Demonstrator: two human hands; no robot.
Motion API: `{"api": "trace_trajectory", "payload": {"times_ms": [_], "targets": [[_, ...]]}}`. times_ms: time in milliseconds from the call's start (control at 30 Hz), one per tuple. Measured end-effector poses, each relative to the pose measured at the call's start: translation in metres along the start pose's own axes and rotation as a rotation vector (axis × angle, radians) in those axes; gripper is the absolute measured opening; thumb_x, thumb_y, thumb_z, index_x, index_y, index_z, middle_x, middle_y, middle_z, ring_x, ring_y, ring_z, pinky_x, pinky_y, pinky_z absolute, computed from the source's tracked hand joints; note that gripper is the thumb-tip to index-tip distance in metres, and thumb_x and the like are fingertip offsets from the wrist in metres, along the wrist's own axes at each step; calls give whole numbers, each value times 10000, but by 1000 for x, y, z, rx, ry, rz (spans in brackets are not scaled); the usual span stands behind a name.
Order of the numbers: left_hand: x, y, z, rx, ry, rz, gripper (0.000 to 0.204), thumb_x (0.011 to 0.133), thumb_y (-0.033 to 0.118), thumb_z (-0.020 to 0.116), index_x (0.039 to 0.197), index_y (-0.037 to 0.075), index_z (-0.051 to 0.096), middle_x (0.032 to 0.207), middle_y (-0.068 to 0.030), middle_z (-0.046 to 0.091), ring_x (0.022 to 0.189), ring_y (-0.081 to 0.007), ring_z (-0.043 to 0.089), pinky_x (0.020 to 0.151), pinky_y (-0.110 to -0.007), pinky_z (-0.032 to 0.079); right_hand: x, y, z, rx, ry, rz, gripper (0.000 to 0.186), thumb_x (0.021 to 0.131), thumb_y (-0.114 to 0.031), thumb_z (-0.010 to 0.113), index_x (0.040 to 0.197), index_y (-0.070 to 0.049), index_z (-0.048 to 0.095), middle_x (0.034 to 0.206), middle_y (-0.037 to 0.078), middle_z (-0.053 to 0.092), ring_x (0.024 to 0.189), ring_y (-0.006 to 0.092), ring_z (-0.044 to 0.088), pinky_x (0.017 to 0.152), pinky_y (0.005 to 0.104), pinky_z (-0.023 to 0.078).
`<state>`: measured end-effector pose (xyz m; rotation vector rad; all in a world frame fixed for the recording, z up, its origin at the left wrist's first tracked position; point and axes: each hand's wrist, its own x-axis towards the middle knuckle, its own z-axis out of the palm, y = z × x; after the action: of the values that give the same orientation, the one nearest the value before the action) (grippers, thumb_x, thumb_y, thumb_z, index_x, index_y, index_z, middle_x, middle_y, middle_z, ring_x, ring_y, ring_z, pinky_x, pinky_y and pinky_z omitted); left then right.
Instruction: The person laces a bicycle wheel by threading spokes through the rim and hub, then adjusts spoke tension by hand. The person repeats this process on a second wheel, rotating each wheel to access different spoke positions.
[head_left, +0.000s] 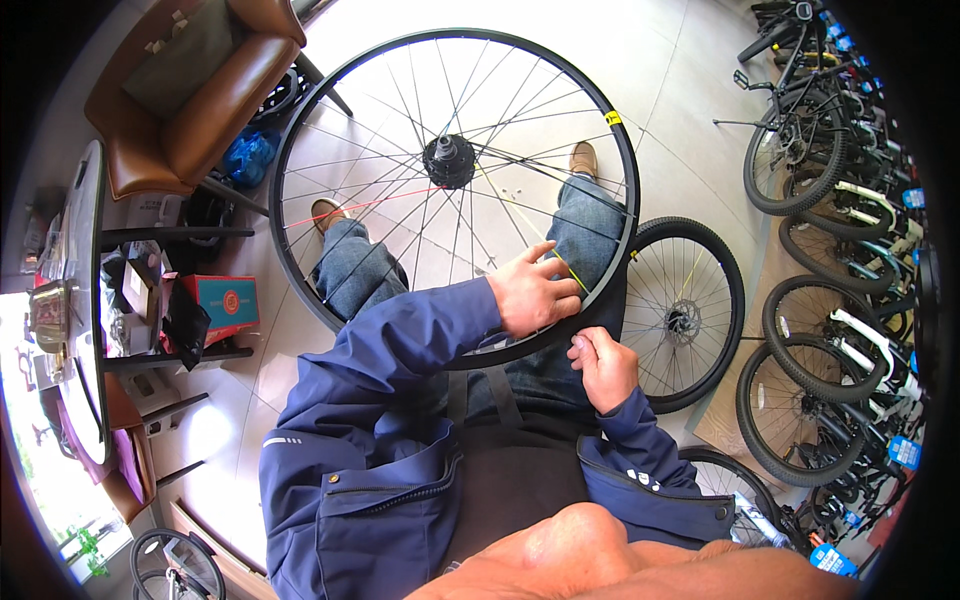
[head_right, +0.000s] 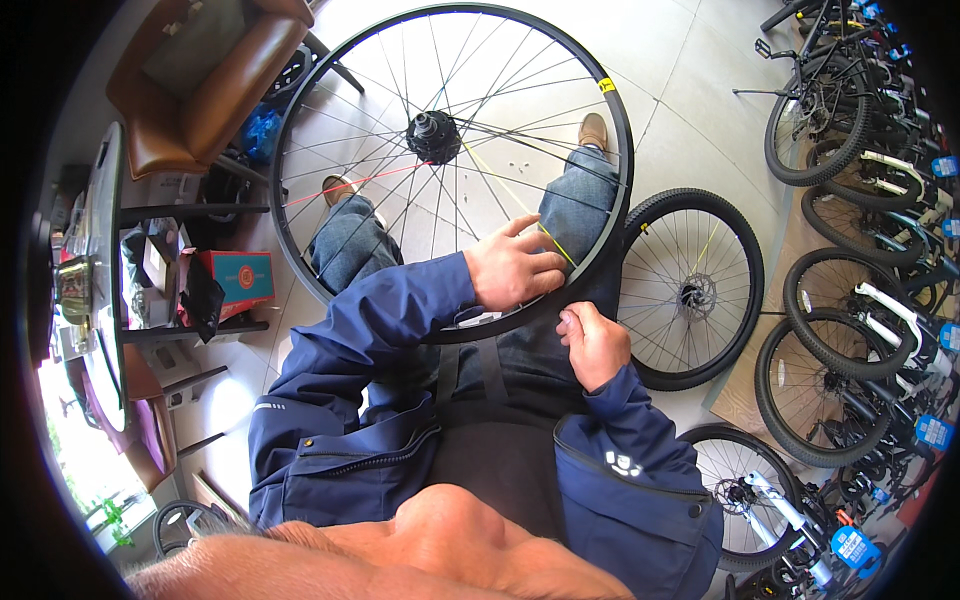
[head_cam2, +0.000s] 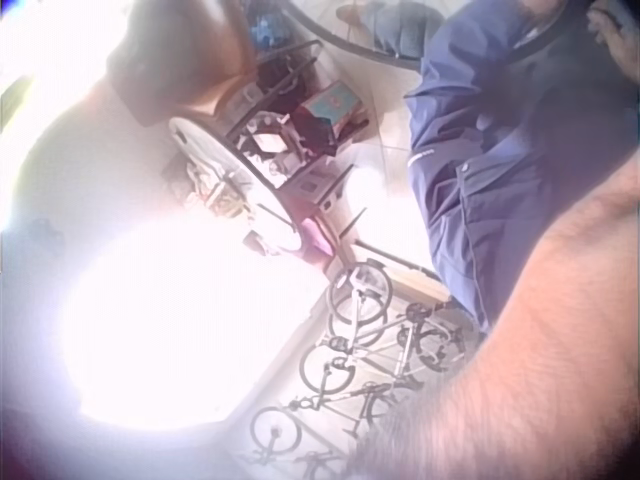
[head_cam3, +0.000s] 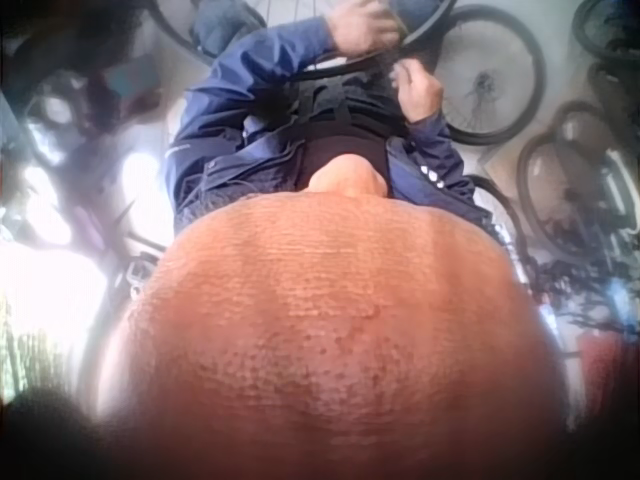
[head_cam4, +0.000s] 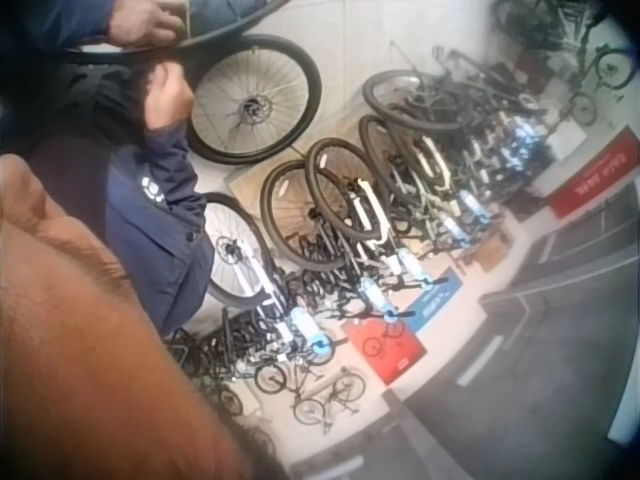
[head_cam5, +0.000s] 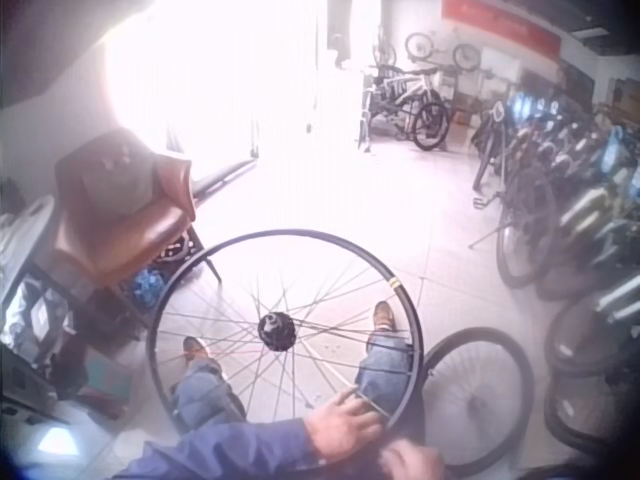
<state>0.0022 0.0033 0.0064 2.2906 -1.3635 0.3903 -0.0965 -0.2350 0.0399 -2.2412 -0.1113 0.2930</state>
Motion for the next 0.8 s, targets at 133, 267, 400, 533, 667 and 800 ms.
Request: {"api": "trace_trajectory", "payload": {"times_ms": [133, 267, 400, 533, 667, 800], "targets": [[-1, -3, -3, -46, -36, 22, 234, 878, 279, 712, 1100, 220, 760, 1196, 60, 703, 1282, -219, 636, 1253, -611, 410, 1, 0, 1, 29, 13, -17, 119, 1075, -150, 718, 1105, -37, 696, 855, 134, 802, 732, 239, 805, 681, 357, 615], [-1, 1, -4, -1, -30, -4, 236, 871, 277, 715, 1095, 215, 759, 1165, 58, 706, 1269, -212, 642, 1249, -599, 426, 0, 1, 1, 66, 5, 11, 143, 1055, -152, 750, 1109, -34, 690, 841, 127, 793, 723, 239, 801, 671, 355, 606], [-1, -3, -2, -14, -8, 17, 231, 862, 283, 726, 1081, 214, 760, 1147, 65, 705, 1269, -211, 641, 1256, -593, 421, 1, 2, 3, 9, 10, -25, 139, 1058, -146, 745, 1112, -33, 687, 830, 127, 787, 720, 241, 800, 669, 353, 605], [-2, -3, -2, -31, -26, 18, 214, 874, 271, 722, 1077, 211, 759, 1134, 66, 708, 1245, -208, 652, 1250, -586, 426, 2, 0, 4, 18, 18, -30, 123, 1081, -159, 712, 1112, -43, 688, 841, 124, 791, 711, 250, 795, 666, 365, 606], [-1, 1, -2, 29, -7, 8, 207, 874, 267, 723, 1072, 216, 758, 1115, 68, 711, 1218, -204, 659, 1240, -583, 442, 2, -1, 2, 31, -16, 36, 140, 1044, -148, 766, 1084, -48, 677, 824, 110, 770, 691, 246, 782, 652, 360, 590], [0, -2, -4, -22, -4, 25, 196, 873, 271, 725, 1059, 217, 754, 1107, 71, 712, 1214, -212, 657, 1243, -580, 435, 2, 1, 2, -19, -21, -15, 136, 1054, -156, 752, 1079, -46, 675, 805, 112, 765, 696, 246, 784, 643, 362, 588]]}}
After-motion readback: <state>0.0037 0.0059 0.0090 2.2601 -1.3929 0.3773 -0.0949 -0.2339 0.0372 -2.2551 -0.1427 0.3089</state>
